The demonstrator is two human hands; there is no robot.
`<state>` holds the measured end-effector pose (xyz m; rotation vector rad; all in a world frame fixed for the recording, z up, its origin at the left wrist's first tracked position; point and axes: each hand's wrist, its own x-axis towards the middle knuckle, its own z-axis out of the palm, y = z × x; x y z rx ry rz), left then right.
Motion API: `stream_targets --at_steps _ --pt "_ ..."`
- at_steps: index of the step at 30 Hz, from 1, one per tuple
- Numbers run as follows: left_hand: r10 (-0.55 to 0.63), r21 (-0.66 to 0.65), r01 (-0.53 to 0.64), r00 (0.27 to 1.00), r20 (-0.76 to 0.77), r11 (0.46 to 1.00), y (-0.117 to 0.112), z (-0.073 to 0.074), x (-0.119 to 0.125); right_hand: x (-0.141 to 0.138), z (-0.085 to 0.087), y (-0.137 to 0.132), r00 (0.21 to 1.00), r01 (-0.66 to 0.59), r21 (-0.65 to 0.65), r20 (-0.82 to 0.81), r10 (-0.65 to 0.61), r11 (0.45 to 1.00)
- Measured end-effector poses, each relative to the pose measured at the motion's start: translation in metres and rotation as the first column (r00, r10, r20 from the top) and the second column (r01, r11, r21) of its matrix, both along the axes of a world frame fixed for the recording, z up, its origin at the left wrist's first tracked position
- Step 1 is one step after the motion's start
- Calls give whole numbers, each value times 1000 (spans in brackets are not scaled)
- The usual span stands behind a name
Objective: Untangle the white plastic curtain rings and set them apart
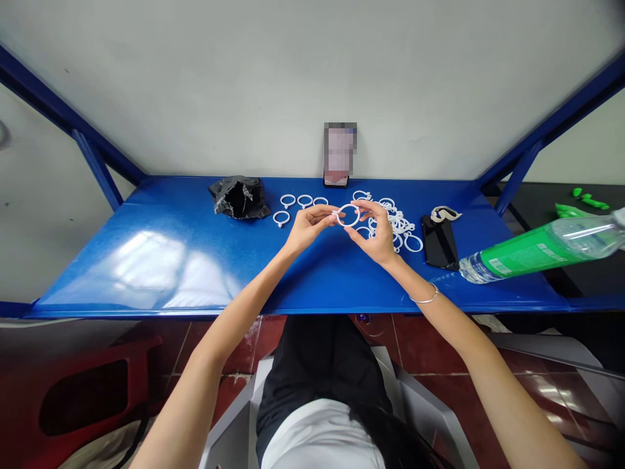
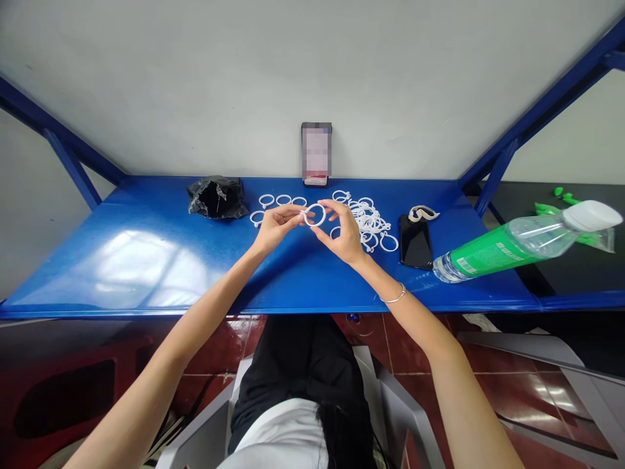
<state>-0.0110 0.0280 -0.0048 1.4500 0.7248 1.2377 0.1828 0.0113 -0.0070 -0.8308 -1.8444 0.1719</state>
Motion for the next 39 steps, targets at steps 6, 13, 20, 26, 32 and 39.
stream_targets --at_steps 6,13,20,26,32,39 --pt "26 12 -26 999 28 1000 -1 4 0 0 -2 1 1000 -27 -69 13 28 997" --pt "47 40 -48 999 5 998 -3 3 0 -1 -6 4 997 -62 -109 43 67 992" --pt "83 214 -58 990 -111 975 -5 -1 4 -4 -10 4 994 -77 -178 59 89 981" --pt "36 222 3 985 -171 975 -7 -3 6 -3 -9 3 996 -79 -167 39 86 983" --pt "-79 108 90 991 -104 990 -7 -6 7 -3 -6 3 992 -112 -91 42 116 990" --pt "29 177 2 985 -170 984 -3 -6 4 -4 0 1 991 -131 -99 28 135 986"
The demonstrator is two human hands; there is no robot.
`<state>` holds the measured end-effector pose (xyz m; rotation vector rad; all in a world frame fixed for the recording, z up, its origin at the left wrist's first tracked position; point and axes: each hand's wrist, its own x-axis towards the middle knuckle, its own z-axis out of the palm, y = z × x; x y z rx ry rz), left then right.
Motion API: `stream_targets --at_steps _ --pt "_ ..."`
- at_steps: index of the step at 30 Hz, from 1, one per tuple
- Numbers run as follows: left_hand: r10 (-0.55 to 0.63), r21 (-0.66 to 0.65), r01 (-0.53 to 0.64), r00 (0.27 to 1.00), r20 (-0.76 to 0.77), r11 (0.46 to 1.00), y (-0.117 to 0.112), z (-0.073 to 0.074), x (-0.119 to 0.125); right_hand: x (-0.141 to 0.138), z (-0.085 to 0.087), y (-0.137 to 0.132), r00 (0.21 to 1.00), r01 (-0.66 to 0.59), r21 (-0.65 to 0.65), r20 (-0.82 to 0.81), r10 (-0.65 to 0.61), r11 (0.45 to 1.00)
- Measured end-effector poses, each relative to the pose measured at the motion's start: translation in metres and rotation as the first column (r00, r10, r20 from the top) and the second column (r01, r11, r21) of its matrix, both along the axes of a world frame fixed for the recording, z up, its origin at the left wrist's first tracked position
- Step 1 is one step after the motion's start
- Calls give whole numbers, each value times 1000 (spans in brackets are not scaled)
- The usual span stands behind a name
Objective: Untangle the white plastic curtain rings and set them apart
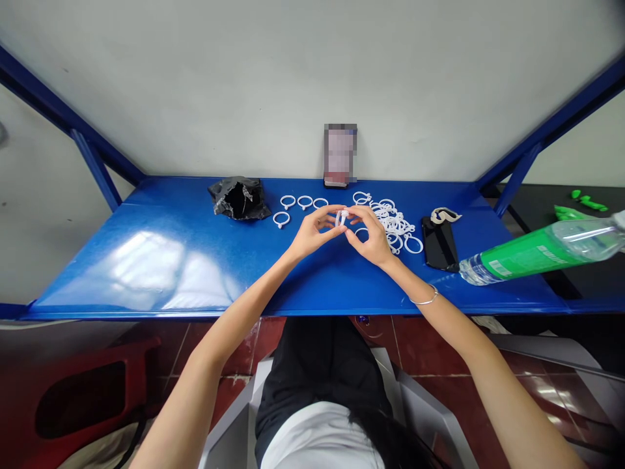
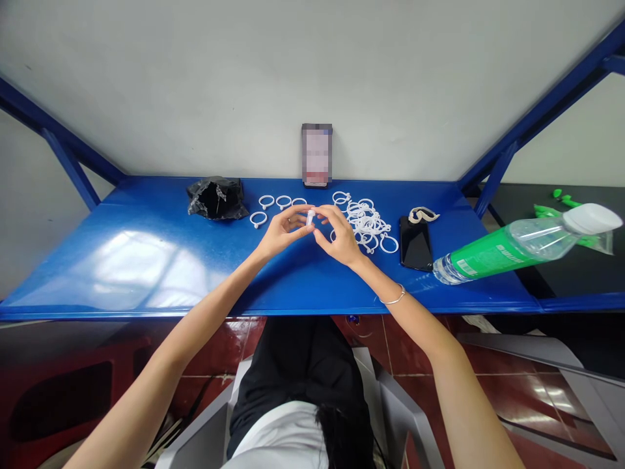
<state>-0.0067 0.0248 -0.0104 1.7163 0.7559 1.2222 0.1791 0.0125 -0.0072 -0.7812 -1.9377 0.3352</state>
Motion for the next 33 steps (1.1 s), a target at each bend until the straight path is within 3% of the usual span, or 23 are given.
stream_targets --at_steps 5,14,33 --pt "120 136 -103 985 -120 985 -1 2 -1 0 3 -1 997 57 -5 -59 -57 998" --pt "211 304 -128 943 -257 944 -4 2 -1 0 6 -2 990 104 -75 -86 -110 992" --pt "226 355 -105 920 -321 929 -4 0 -2 2 1 -1 980 123 -124 -142 -141 985"
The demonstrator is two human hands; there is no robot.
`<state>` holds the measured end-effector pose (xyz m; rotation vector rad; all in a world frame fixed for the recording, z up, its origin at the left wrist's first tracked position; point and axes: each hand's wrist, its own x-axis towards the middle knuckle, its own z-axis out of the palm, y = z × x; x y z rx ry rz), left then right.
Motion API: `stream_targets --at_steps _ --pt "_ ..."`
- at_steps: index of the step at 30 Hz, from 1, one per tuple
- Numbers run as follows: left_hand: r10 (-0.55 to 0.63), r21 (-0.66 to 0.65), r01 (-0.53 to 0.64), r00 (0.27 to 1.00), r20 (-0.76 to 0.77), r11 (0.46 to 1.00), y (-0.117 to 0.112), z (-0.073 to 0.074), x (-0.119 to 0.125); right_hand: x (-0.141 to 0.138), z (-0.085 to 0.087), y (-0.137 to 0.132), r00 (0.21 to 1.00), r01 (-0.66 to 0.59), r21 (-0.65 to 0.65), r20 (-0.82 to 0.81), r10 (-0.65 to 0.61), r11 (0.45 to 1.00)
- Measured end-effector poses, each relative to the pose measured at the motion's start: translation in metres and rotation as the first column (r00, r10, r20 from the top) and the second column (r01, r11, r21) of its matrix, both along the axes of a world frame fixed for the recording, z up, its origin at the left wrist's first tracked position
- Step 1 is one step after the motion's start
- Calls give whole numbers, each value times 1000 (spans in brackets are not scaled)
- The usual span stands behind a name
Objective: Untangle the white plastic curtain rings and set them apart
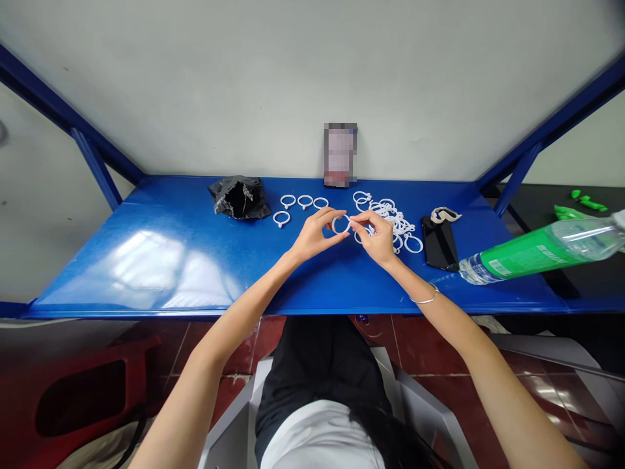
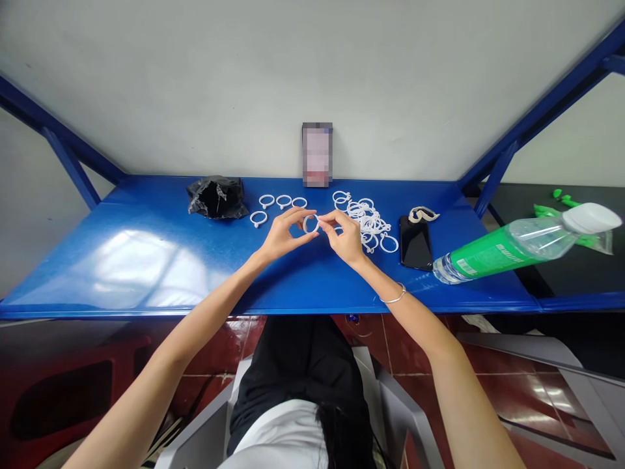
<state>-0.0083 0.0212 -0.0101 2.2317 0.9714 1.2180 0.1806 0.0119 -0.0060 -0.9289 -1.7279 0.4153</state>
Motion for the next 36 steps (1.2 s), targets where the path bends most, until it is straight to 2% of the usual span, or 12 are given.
stream_targets --at_steps 8,15,25,36 --pt "6 30 -5 1000 -20 1000 -1 1 0 0 -1 1 1000 25 28 -2 -25 999" --pt "38 121 -40 999 19 992 1 -1 0 -2 0 0 1000 10 23 10 -10 1000" --pt "77 135 -71 996 -39 988 2 -2 -2 -2 0 2 1000 -3 -5 17 3 1000" --pt "83 176 -69 994 -71 982 2 -1 -4 -2 1 1 998 3 31 65 -5 1000"
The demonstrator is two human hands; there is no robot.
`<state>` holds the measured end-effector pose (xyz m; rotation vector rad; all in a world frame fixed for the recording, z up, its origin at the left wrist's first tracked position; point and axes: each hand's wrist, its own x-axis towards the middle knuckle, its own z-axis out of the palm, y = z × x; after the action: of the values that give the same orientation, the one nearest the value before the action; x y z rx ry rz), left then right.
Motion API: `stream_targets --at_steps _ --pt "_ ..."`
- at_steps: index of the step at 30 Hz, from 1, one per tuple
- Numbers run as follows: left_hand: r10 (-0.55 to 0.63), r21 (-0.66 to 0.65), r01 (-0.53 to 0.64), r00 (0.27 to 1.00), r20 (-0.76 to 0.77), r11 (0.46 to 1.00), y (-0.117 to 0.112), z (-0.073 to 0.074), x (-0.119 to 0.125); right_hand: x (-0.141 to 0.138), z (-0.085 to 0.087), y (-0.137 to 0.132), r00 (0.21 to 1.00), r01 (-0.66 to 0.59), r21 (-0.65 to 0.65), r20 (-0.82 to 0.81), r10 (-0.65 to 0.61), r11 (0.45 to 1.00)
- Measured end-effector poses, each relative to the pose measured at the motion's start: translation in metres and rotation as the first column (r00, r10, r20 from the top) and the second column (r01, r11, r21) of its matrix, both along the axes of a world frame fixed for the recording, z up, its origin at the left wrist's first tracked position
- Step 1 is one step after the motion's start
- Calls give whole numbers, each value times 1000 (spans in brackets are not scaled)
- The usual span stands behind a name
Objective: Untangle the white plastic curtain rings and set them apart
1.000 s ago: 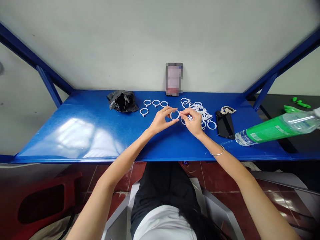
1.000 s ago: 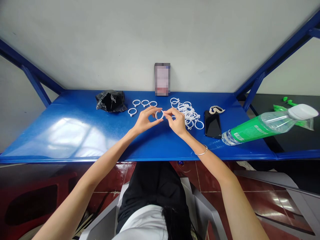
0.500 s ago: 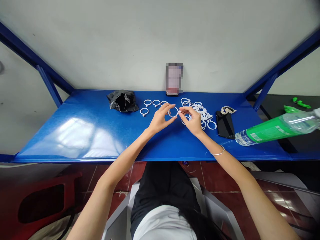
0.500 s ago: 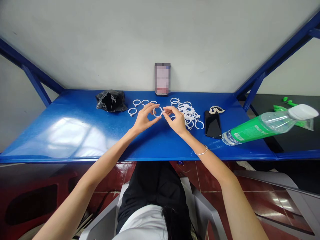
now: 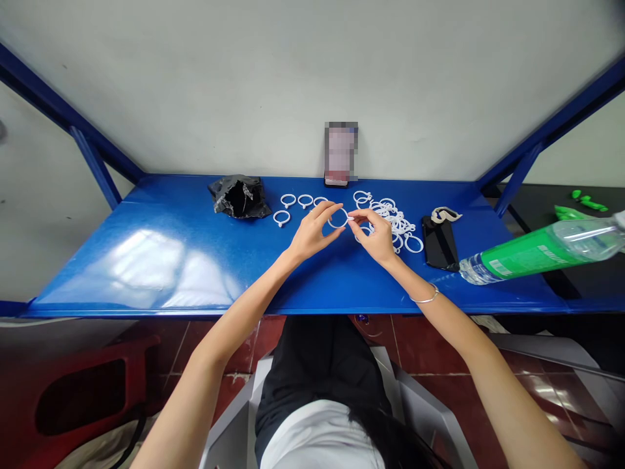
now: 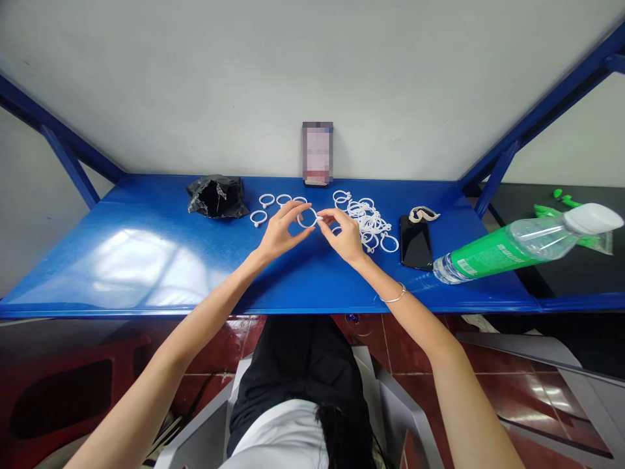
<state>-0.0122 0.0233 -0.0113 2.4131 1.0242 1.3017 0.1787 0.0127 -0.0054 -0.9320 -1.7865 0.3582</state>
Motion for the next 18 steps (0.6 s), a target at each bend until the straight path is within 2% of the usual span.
stream_targets --at_steps 11,18 --pt "7 -31 -7 1000 -15 999 0 1 0 0 0 0 1000 0 4 30 0 1000" --pt "-16 12 16 1000 6 1000 0 1 0 1 0 0 998 -13 75 64 8 997"
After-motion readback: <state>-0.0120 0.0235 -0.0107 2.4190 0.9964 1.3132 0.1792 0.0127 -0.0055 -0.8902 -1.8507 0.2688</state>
